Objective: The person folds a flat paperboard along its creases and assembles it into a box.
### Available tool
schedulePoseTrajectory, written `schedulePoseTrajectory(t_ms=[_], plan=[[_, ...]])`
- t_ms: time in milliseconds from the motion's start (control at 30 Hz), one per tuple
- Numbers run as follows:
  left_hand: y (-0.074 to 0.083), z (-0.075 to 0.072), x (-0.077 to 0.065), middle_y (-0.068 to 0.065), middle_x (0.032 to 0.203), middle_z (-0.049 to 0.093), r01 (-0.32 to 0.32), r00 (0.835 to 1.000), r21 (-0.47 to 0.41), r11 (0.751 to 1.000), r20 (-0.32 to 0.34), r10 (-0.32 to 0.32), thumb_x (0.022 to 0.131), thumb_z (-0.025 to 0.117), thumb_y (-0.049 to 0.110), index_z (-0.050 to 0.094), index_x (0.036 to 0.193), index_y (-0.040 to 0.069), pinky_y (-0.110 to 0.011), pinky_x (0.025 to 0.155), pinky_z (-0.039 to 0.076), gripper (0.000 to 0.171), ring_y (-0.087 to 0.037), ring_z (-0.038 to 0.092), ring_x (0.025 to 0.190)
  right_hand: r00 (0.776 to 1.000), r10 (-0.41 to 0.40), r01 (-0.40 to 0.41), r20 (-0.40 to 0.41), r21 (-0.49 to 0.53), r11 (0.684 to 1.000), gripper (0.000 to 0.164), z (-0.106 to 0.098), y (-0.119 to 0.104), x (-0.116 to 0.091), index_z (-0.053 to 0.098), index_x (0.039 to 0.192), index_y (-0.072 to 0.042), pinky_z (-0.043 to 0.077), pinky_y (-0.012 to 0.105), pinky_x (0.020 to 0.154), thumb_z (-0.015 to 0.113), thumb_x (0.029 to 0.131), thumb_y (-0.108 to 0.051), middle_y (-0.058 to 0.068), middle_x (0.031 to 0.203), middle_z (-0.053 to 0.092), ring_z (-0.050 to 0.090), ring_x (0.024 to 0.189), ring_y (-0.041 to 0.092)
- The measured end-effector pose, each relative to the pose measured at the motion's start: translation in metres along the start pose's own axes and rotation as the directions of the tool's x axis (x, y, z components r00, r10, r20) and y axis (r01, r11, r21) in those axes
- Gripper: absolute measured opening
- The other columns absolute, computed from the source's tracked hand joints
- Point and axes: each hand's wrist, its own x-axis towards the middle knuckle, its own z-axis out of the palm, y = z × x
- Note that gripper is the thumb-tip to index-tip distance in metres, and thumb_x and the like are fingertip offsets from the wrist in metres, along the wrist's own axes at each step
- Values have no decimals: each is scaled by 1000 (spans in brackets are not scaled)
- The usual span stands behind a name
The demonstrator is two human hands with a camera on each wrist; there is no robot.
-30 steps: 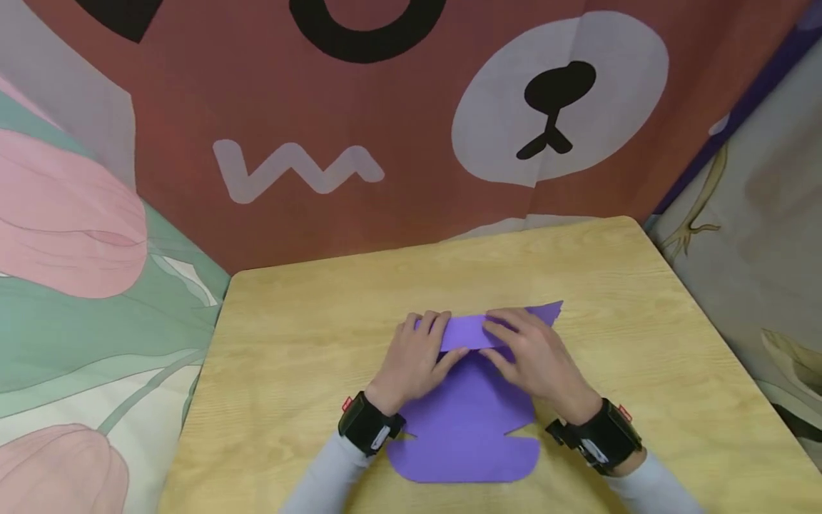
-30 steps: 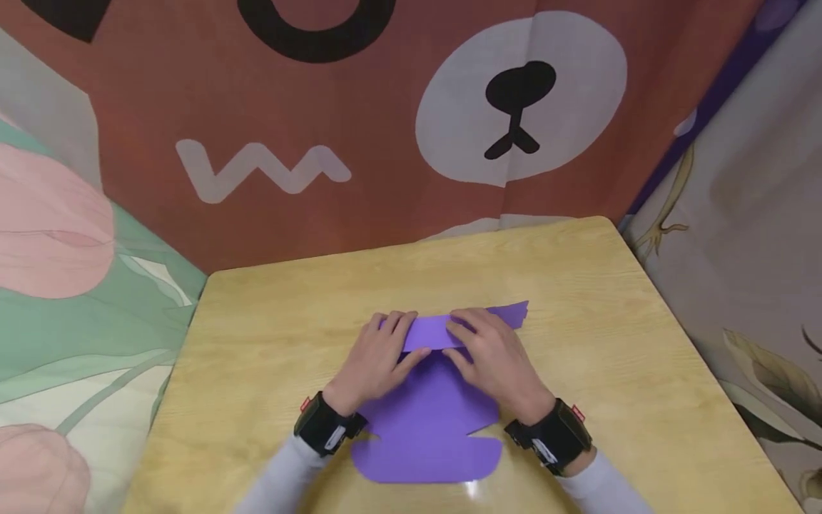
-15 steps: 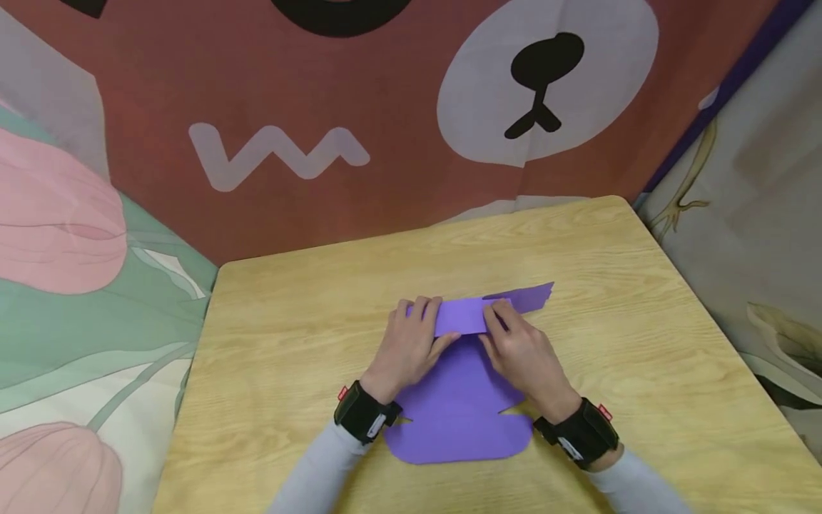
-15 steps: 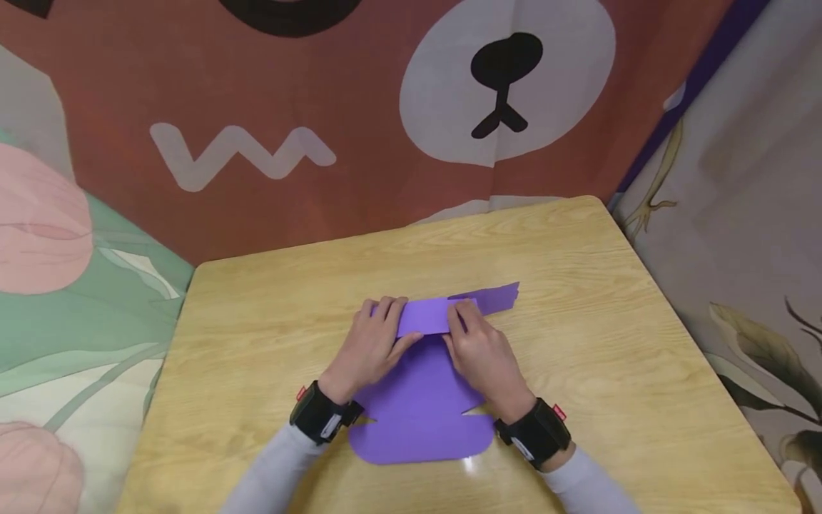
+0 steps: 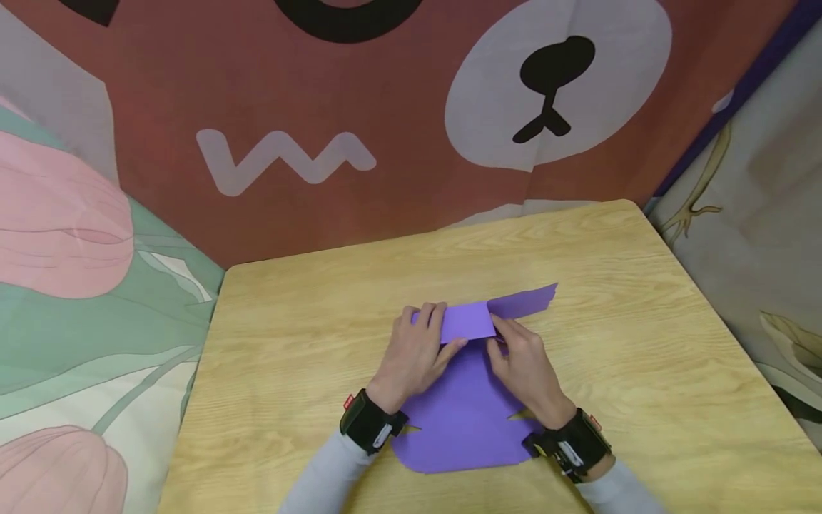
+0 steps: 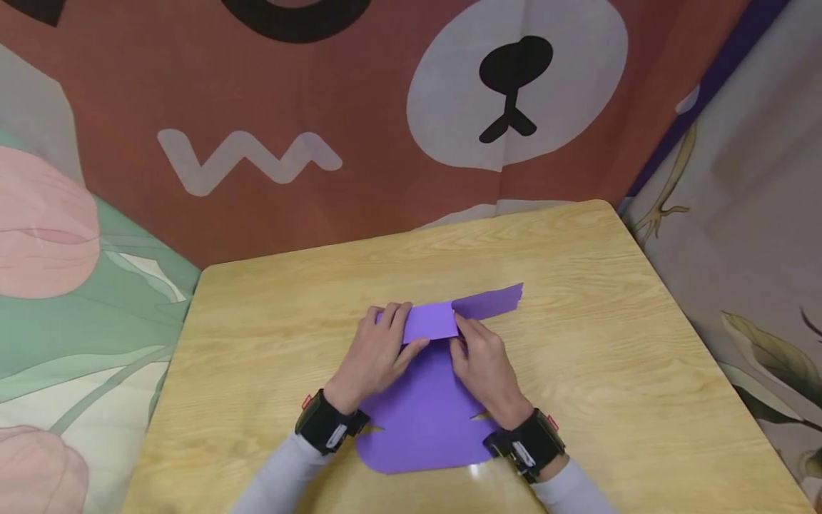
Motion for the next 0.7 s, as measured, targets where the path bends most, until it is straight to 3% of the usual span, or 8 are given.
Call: schedulePoseTrajectory(t_ms=[167,300,533,700], plan=[[2,-2,3,-4,115,50,-8,1000,30,1000,21,8,84,32,68,36,137,18,-48,92,32,73,-30,46,99,997,77,-75,-26,70,995,34,2,0,-1,62,113,-4,50,21,60,60,79,-11,3,92,64,59,74,7],[3,-3,8,-4,109,52,-34,999,77,996,39,31,81,32,71,40,130,15,-53,98,25,76,-30,49,99,995,99,-96,-19,134,986,35,2,1,-2,62,111,-4,50,17,62,65,78,-12,6,95,64,63,76,9],[12,-1,24,-3,99,50,-38,993,97,995,111,27,77,29,76,42,119,12,-44,72,39,77,-27,49,84,990,137,-139,29,321,937,42,-1,5,-8,59,115,-5,50,19,68,69,75,-6,9,105,61,64,87,18],[20,4,32,-2,97,52,-52,993,91,995,113,41,77,31,76,44,114,13,-42,68,41,74,-25,50,78,986,157,-163,50,404,900,43,1,5,-14,57,118,-3,50,20,70,63,75,4,10,107,59,63,93,19]])
